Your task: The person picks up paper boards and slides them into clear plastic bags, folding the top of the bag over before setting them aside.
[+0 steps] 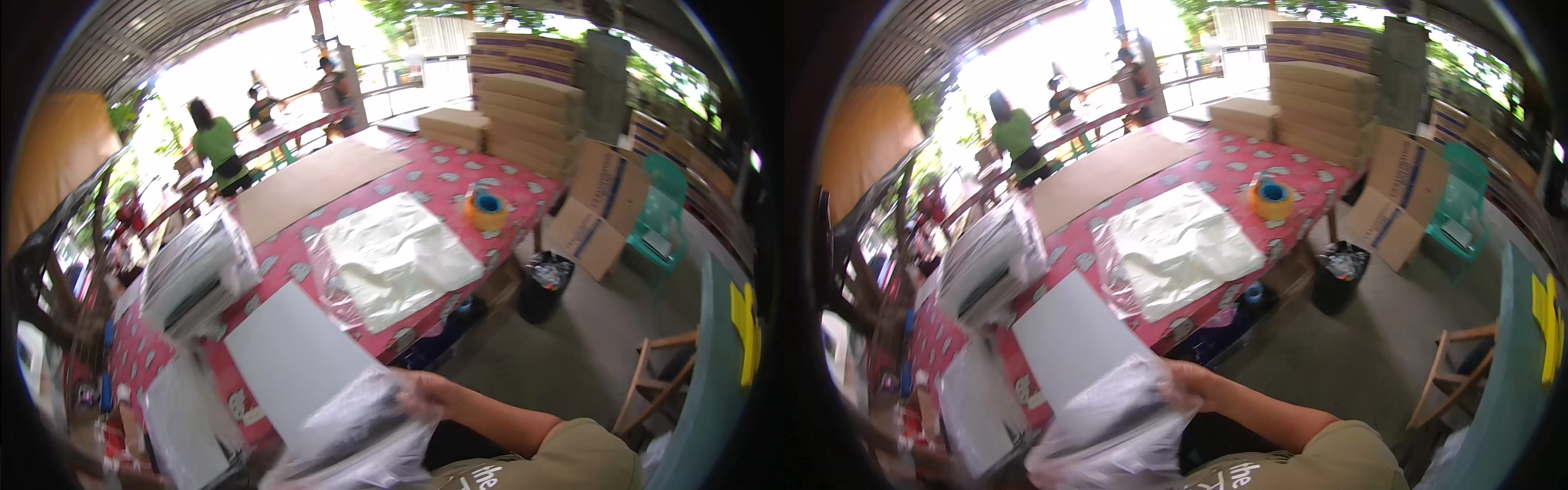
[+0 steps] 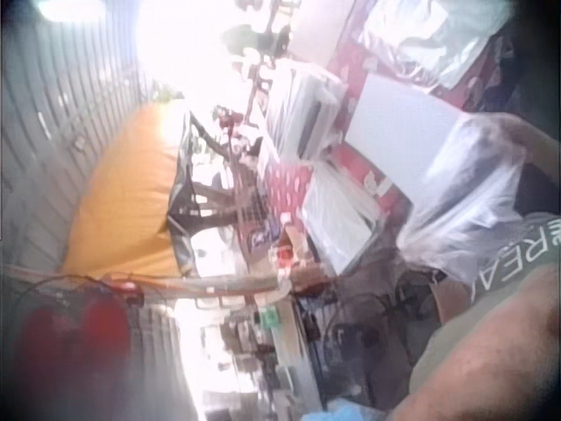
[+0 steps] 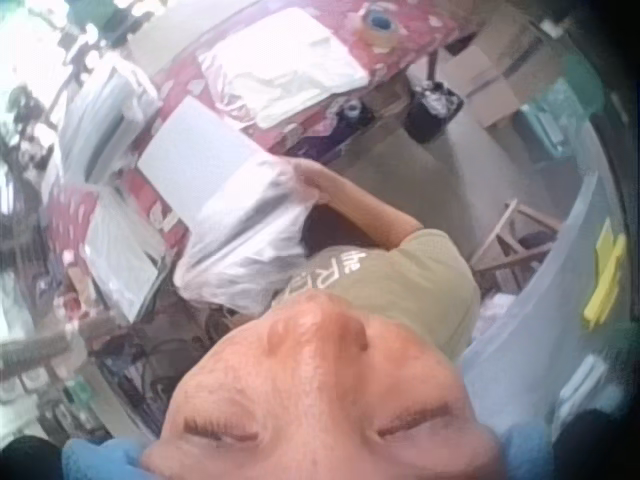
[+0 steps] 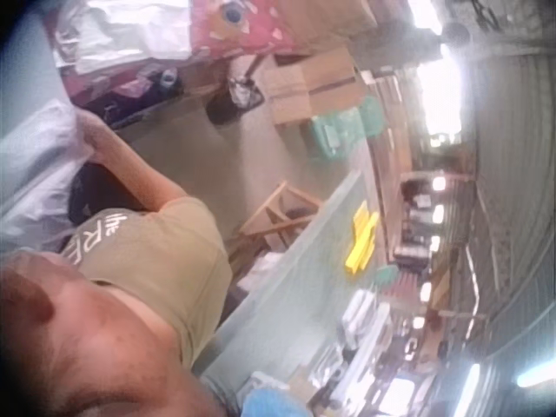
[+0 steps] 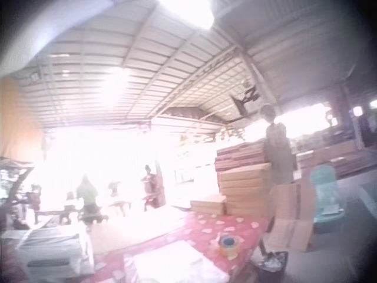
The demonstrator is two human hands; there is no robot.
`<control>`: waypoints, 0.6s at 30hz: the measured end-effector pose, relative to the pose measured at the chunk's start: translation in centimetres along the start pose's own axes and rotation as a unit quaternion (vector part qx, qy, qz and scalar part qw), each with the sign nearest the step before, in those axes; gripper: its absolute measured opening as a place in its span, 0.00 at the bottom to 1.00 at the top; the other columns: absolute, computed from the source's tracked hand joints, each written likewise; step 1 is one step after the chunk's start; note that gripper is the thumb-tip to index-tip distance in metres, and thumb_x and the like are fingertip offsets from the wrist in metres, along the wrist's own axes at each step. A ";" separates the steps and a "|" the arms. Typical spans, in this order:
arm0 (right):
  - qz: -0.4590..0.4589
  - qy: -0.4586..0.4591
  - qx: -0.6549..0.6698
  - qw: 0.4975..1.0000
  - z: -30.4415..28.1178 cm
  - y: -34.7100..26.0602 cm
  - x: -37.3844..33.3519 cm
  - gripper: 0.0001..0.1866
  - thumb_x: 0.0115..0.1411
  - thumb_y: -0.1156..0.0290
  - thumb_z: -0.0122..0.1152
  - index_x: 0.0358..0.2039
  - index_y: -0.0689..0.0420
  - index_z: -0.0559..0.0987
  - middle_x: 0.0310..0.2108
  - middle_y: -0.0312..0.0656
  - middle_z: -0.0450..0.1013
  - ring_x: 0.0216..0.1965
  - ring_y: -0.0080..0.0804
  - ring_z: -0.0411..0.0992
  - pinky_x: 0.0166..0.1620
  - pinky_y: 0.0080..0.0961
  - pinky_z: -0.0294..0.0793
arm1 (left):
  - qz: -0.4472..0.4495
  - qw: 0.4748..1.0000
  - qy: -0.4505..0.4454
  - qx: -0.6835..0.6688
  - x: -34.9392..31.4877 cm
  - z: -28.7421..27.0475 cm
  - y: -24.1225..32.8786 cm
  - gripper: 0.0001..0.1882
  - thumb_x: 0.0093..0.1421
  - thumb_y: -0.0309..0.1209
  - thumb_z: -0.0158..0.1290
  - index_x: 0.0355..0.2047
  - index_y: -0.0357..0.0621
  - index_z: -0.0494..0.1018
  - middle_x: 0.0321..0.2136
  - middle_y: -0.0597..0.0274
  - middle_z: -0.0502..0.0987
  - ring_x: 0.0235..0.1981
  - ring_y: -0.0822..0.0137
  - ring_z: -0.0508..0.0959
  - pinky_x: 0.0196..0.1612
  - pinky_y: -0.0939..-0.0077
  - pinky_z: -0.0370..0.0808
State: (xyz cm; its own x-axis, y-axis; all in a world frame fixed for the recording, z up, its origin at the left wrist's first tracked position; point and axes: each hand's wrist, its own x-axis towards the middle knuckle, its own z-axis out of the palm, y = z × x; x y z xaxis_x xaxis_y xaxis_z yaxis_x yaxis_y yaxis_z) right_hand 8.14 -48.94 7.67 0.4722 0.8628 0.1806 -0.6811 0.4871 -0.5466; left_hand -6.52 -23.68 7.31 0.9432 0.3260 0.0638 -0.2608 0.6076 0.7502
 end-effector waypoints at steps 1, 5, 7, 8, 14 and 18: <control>0.077 -0.025 -0.088 0.993 -1.8 1.2 -0.5 0.28 0.51 0.61 0.56 0.50 0.59 0.62 0.32 0.38 0.71 0.32 0.21 0.69 0.30 0.13 0.69 | 0.002 0.997 -0.017 -0.070 0.3 -0.1 -0.3 0.12 0.53 0.33 0.48 0.33 0.38 0.69 0.32 0.57 0.71 0.33 0.65 0.70 0.39 0.69 0.66; 0.172 -0.233 -0.321 0.902 -0.5 0.3 0.4 0.21 0.48 0.67 0.60 0.42 0.61 0.69 0.27 0.39 0.72 0.23 0.21 0.69 0.29 0.19 0.70 | -0.001 0.962 -0.133 -0.239 0.5 -0.1 0.5 0.12 0.52 0.34 0.50 0.32 0.38 0.69 0.32 0.57 0.71 0.34 0.64 0.70 0.42 0.68 0.65; -0.013 -0.078 -0.086 0.993 1.2 -1.1 0.7 0.16 0.52 0.67 0.55 0.39 0.62 0.71 0.32 0.43 0.72 0.27 0.27 0.71 0.32 0.24 0.72 | -0.022 0.950 -0.182 -0.254 0.3 0.0 0.4 0.12 0.52 0.34 0.50 0.32 0.39 0.69 0.32 0.58 0.71 0.35 0.64 0.70 0.43 0.67 0.64; -0.098 0.040 0.061 0.993 2.1 -1.8 1.5 0.15 0.55 0.65 0.49 0.39 0.61 0.71 0.36 0.43 0.71 0.33 0.31 0.71 0.39 0.29 0.70 | -0.047 0.962 -0.184 -0.198 -0.7 -0.4 0.4 0.12 0.52 0.34 0.50 0.32 0.39 0.69 0.32 0.58 0.71 0.35 0.64 0.70 0.43 0.67 0.64; -0.125 0.069 0.189 0.971 2.1 -4.4 1.9 0.22 0.56 0.51 0.43 0.38 0.56 0.71 0.31 0.40 0.71 0.31 0.31 0.70 0.37 0.29 0.71 | -0.082 0.962 -0.228 -0.124 -2.6 0.0 -0.4 0.11 0.51 0.36 0.50 0.29 0.41 0.69 0.31 0.59 0.71 0.35 0.61 0.69 0.46 0.61 0.62; 0.028 -0.078 -0.186 0.979 -2.3 -1.5 -0.3 0.23 0.52 0.52 0.52 0.35 0.62 0.72 0.32 0.42 0.71 0.32 0.31 0.70 0.39 0.28 0.69 | 0.005 0.960 -0.119 -0.254 -2.6 -2.3 -0.9 0.15 0.54 0.42 0.45 0.31 0.42 0.67 0.28 0.57 0.71 0.30 0.63 0.71 0.42 0.71 0.66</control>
State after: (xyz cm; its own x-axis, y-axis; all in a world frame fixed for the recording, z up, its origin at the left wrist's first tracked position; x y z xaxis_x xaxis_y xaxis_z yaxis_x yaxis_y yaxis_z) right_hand 10.31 -50.20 6.59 0.3297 0.9107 0.2489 -0.4379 0.3811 -0.8142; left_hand -9.20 -23.40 5.00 0.9444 0.1964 0.2637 -0.2806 0.8996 0.3347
